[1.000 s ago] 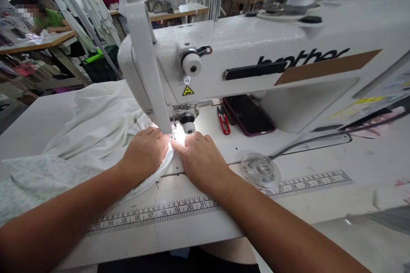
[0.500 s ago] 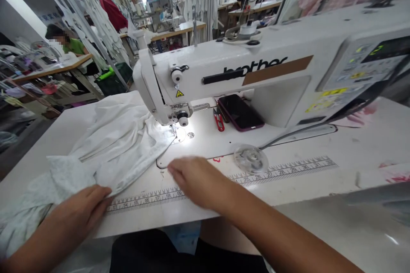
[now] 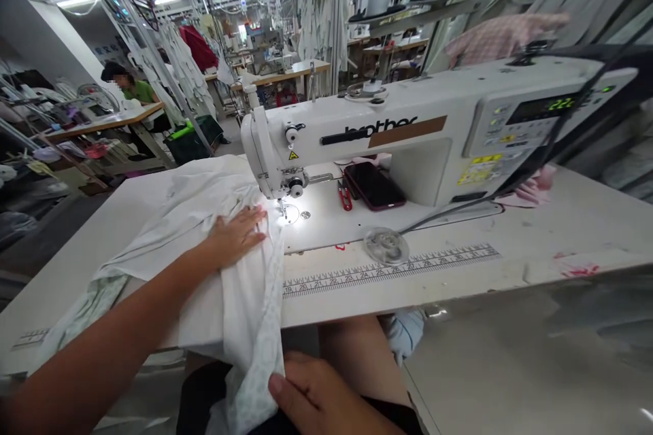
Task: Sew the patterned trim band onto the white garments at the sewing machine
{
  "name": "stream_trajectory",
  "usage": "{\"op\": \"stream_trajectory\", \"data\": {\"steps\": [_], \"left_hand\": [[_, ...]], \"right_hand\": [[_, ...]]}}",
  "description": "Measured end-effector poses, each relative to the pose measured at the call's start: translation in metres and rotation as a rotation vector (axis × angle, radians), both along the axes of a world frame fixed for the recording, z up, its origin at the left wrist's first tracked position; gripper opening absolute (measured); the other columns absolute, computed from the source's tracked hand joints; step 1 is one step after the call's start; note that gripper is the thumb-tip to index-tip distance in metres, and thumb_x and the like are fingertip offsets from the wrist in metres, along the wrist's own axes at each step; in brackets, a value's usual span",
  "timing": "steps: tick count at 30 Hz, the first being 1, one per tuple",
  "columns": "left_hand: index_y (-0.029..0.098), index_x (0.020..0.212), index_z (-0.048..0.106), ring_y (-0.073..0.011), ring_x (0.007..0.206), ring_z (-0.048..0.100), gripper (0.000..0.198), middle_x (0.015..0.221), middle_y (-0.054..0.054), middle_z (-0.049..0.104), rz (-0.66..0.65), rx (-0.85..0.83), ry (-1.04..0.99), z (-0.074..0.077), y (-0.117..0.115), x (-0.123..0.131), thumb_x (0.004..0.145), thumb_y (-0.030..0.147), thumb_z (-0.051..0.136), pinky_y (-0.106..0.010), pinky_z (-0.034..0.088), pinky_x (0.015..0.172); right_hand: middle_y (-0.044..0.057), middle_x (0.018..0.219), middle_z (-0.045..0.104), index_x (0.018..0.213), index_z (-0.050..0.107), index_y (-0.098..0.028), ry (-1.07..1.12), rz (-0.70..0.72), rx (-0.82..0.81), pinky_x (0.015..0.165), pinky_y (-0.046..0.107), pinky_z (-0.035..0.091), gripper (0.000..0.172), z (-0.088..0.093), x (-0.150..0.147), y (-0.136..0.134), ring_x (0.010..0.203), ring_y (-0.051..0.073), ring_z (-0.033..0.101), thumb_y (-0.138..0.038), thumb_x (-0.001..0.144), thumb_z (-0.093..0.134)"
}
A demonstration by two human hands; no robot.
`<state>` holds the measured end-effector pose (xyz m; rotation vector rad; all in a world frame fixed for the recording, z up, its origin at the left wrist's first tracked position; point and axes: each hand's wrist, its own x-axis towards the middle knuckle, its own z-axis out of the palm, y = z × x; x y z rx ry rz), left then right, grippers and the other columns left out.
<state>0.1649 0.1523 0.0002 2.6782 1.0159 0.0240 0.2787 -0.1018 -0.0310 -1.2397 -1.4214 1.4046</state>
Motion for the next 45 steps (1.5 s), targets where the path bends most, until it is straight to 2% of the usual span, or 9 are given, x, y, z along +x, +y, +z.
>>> {"op": "stream_trajectory", "data": {"steps": [4, 8, 12, 15, 21, 25, 33, 39, 45], "left_hand": [[0.028, 0.142, 0.040, -0.0327, 0.144, 0.020, 0.051, 0.156, -0.005, 0.027, 0.108, 0.066, 0.035, 0.001, 0.025, -0.033, 0.094, 0.043, 0.039, -0.061, 0.016, 0.111], [0.017, 0.115, 0.064, -0.0315, 0.126, 0.046, 0.036, 0.132, -0.013, 0.057, 0.168, 0.128, -0.069, 0.018, -0.021, -0.055, 0.090, 0.035, 0.044, -0.047, 0.032, 0.105], [0.017, 0.077, 0.065, -0.0157, 0.063, 0.054, 0.045, 0.071, -0.003, 0.063, 0.238, -0.530, -0.206, 0.025, -0.095, -0.057, 0.091, 0.052, 0.041, -0.027, 0.043, 0.061], [0.015, 0.074, 0.061, -0.0100, 0.055, 0.044, 0.042, 0.065, 0.002, 0.054, 0.329, -1.036, -0.326, 0.026, -0.129, -0.053, 0.085, 0.055, 0.054, -0.021, 0.034, 0.052], [0.014, 0.081, 0.063, -0.0119, 0.064, 0.053, 0.027, 0.070, 0.000, 0.058, 0.609, -1.376, -0.869, 0.030, -0.143, -0.046, 0.074, 0.039, 0.074, -0.022, 0.043, 0.062], [0.011, 0.078, 0.065, -0.0131, 0.061, 0.055, 0.030, 0.067, -0.004, 0.061, 0.719, -1.583, -0.933, 0.012, -0.156, -0.041, 0.072, 0.038, 0.074, -0.024, 0.045, 0.060], [0.012, 0.086, 0.066, -0.0109, 0.061, 0.053, 0.034, 0.066, 0.000, 0.060, 0.609, -1.373, -0.845, 0.001, -0.166, -0.036, 0.061, 0.029, 0.081, -0.022, 0.041, 0.061], [0.018, 0.079, 0.057, -0.0096, 0.064, 0.044, 0.020, 0.069, 0.005, 0.051, 0.487, -0.740, -0.845, 0.015, -0.143, -0.049, 0.082, 0.037, 0.063, -0.020, 0.036, 0.059], [0.021, 0.085, 0.052, -0.0095, 0.063, 0.044, 0.024, 0.071, 0.006, 0.051, 0.613, -0.884, -1.006, 0.010, -0.153, -0.045, 0.083, 0.044, 0.060, -0.020, 0.038, 0.058]], "right_hand": [[0.004, 0.091, 0.059, 0.083, 0.064, -0.018, 0.090, 0.014, -0.014, 0.084, 0.030, 0.045, 0.047, 0.003, 0.003, -0.001, 0.087, 0.020, 0.056, -0.057, 0.095, 0.040], [0.004, 0.091, 0.058, 0.080, 0.061, -0.017, 0.169, 0.104, 0.029, 0.083, 0.030, 0.044, 0.048, 0.003, -0.007, 0.009, 0.087, 0.020, 0.055, -0.059, 0.094, 0.040], [0.003, 0.088, 0.054, 0.080, 0.059, -0.018, 0.211, 0.147, 0.092, 0.085, 0.031, 0.043, 0.047, 0.006, -0.011, 0.014, 0.088, 0.020, 0.053, -0.056, 0.096, 0.038], [0.001, 0.082, 0.051, 0.081, 0.057, -0.018, 0.179, 0.148, 0.114, 0.078, 0.027, 0.044, 0.040, 0.008, -0.012, 0.013, 0.076, 0.015, 0.049, -0.051, 0.097, 0.040], [0.000, 0.084, 0.049, 0.079, 0.051, -0.019, 0.155, 0.103, 0.148, 0.065, 0.022, 0.041, 0.034, 0.008, -0.019, 0.005, 0.070, 0.013, 0.047, -0.046, 0.098, 0.043], [-0.001, 0.080, 0.050, 0.080, 0.056, -0.019, 0.118, 0.125, 0.201, 0.075, 0.024, 0.043, 0.035, 0.010, -0.017, 0.000, 0.073, 0.013, 0.049, -0.043, 0.100, 0.039], [0.005, 0.098, 0.059, 0.082, 0.061, -0.018, -0.098, 0.106, 0.251, 0.084, 0.030, 0.046, 0.039, -0.003, -0.009, -0.006, 0.089, 0.017, 0.056, -0.038, 0.101, 0.034], [0.006, 0.095, 0.059, 0.081, 0.063, -0.019, -0.195, -0.002, 0.276, 0.085, 0.033, 0.046, 0.041, -0.002, -0.004, -0.014, 0.091, 0.019, 0.056, -0.041, 0.101, 0.035], [0.005, 0.094, 0.058, 0.080, 0.062, -0.019, -0.187, 0.029, 0.253, 0.081, 0.030, 0.047, 0.040, -0.012, -0.007, -0.014, 0.088, 0.017, 0.056, -0.039, 0.101, 0.034]]}}
